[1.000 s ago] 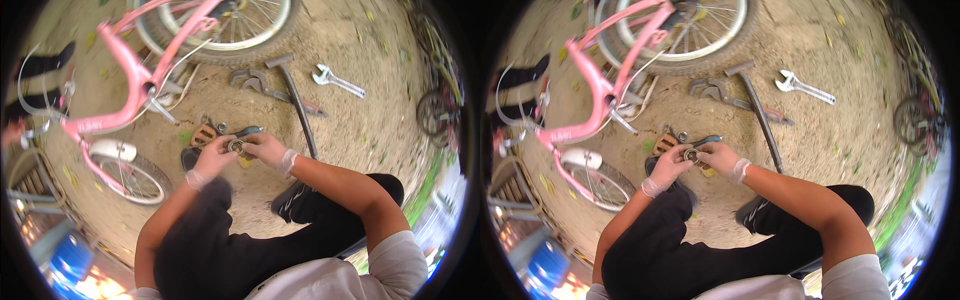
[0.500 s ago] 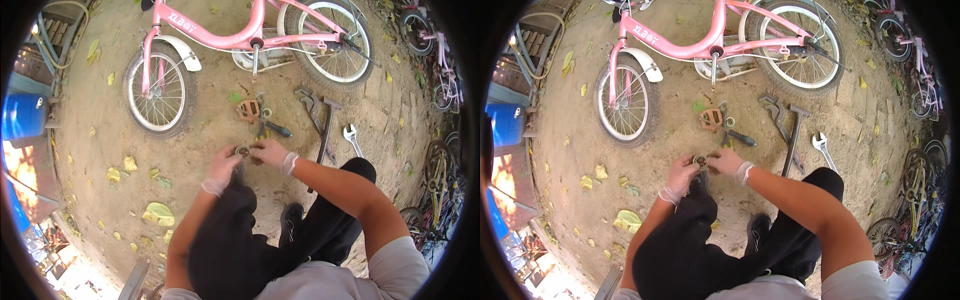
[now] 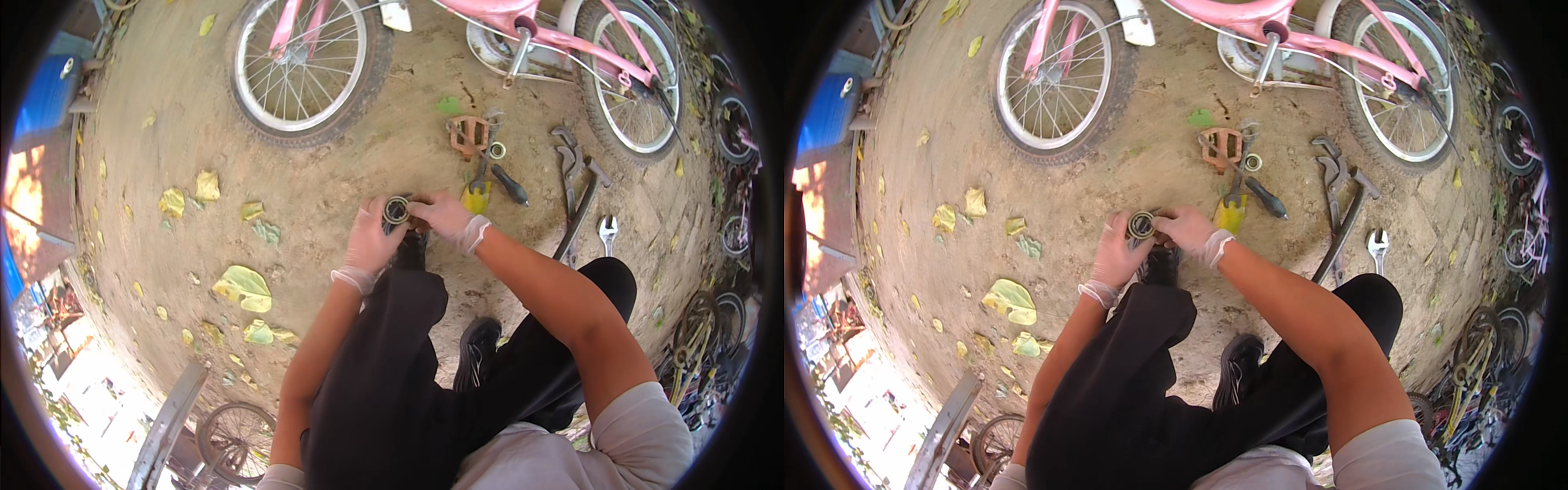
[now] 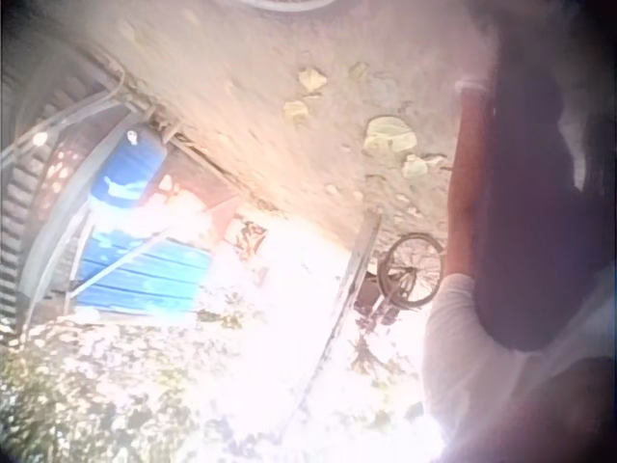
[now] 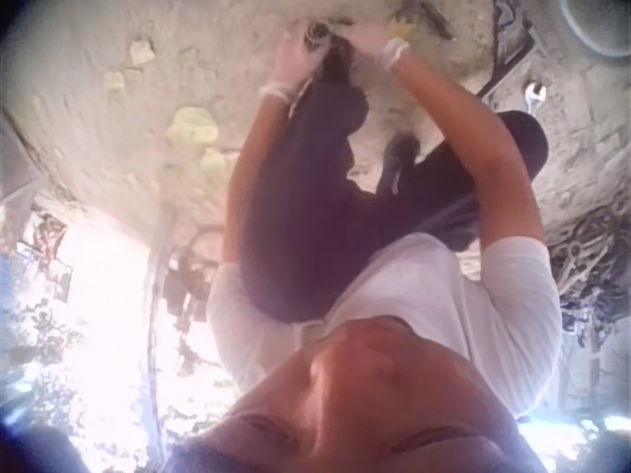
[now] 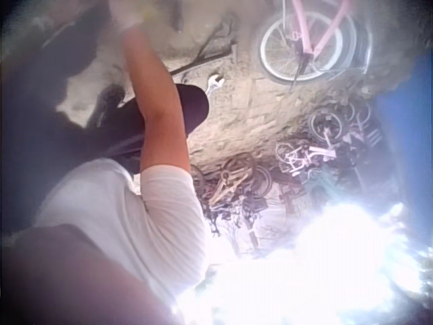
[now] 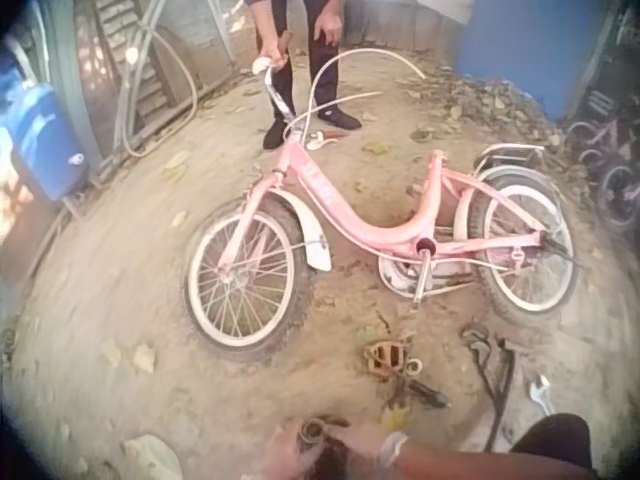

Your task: The person removes the crank arm from a pink bicycle using a wrench and hammer, then reassembles the crank and installs the handlebar. They use a hammer to tap the crank arm off, place a washer and pedal onto the crank, and attach the handlebar to the stem.

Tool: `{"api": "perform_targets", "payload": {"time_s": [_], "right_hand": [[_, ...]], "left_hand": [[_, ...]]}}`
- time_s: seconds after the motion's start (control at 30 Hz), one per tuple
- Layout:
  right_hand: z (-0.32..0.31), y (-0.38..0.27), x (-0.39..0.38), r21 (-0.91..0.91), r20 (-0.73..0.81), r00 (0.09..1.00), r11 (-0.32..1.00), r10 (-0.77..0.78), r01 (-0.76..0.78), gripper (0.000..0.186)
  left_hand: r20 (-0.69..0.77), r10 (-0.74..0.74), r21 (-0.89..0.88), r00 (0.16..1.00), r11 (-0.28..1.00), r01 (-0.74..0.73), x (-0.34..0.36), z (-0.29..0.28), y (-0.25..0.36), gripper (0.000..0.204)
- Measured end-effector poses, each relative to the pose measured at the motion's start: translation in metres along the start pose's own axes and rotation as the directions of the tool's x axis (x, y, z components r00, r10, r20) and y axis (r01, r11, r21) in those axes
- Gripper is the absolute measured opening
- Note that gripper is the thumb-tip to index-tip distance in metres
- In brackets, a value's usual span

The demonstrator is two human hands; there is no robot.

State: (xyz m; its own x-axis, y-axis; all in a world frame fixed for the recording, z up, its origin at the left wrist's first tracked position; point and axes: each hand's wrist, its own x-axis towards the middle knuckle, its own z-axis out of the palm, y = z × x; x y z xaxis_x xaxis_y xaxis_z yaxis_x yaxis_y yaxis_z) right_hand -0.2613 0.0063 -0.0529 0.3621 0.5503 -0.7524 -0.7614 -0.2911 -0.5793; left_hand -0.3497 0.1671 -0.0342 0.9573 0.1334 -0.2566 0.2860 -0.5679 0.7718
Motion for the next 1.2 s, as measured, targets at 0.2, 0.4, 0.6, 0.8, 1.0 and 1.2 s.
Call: {"api": "perform_targets", "payload": {"time_s": [0.2, 0.4, 0.6, 0.8, 1.0, 1.2], "right_hand": [[-0.043, -0.043, -0.005, -0.127, -0.034, 0.997, 0.99, -0.064, 0.059, 0.033], [-0.176, -0.081, -0.045, -0.153, -0.546, 0.812, 0.977, -0.208, 0.148, 0.033], [-0.188, -0.024, -0.121, -0.988, -0.114, 0.977, -0.079, -0.18, -0.13, 0.034], [-0.131, -0.001, -0.051, -0.947, -0.32, 0.87, 0.14, -0.374, -0.288, 0.031], [-0.139, 0.016, -0.076, -0.907, -0.396, 0.888, 0.253, -0.234, -0.338, 0.029], [-0.155, 0.008, -0.097, -0.918, -0.317, 0.935, 0.3, -0.157, -0.261, 0.028]], "left_hand": [[-0.159, -0.056, -0.019, 0.986, 0.998, 0.054, -0.008, -0.001, -0.009, 0.053], [-0.258, -0.131, 0.251, 0.957, 0.948, 0.198, 0.007, -0.005, -0.062, 0.062], [-0.214, -0.2, 0.311, 0.956, 0.914, 0.26, 0.029, -0.003, -0.096, 0.065], [-0.26, -0.181, 0.388, 0.949, 0.88, 0.274, 0.027, 0.004, -0.092, 0.073], [-0.274, -0.4, 0.032, 0.875, 0.905, 0.424, -0.018, -0.014, -0.091, 0.067], [0.295, -0.562, -0.568, 0.773, 0.547, 0.615, -0.048, -0.012, -0.045, 0.04]]}}
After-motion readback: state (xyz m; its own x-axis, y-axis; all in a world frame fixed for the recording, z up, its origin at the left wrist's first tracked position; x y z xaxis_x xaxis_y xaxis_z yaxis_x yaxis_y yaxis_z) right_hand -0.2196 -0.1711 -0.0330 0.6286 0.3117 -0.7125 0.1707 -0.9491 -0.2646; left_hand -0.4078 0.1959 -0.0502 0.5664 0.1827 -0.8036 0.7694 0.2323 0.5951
